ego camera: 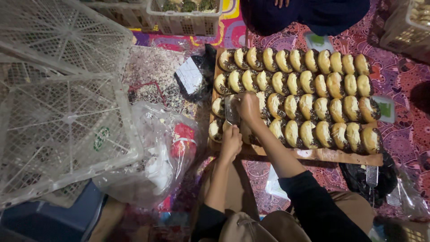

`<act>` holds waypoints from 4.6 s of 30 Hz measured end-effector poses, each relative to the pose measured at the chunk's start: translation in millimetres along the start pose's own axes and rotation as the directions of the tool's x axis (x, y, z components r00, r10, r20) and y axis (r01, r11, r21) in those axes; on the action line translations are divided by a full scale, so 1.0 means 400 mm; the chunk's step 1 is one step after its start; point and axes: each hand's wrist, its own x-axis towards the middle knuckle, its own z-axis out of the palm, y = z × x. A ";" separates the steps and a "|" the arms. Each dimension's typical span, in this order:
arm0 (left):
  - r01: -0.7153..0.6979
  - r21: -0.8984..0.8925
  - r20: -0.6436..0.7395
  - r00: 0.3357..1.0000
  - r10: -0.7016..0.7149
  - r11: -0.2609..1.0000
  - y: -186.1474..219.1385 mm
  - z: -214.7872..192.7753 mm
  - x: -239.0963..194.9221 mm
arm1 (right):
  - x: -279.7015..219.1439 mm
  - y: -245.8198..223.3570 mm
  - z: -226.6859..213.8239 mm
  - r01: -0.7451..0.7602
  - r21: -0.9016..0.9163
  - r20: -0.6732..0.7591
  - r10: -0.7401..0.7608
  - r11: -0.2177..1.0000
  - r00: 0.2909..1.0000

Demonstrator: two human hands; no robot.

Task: The person grates a white topping onto rows of ring-shaped pastries arranged on a wooden board. They then pick up individual pastries, place them into small plastic bags, and set the bags into a nearby crate.

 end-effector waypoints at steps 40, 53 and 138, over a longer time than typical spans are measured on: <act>-0.188 0.103 -0.133 0.970 0.201 0.977 0.145 -0.396 -0.129 | 0.054 -0.099 -0.172 -0.277 0.440 0.170 0.224 0.854 0.960; -0.065 -0.392 0.133 0.983 0.126 0.918 0.145 0.144 0.079 | -0.452 0.453 -0.621 -0.454 0.885 0.214 0.778 0.100 0.590; 0.016 0.013 0.305 0.952 -0.019 1.000 -0.264 0.791 0.391 | -0.026 0.718 -0.641 -0.226 0.143 -0.251 0.256 0.964 0.934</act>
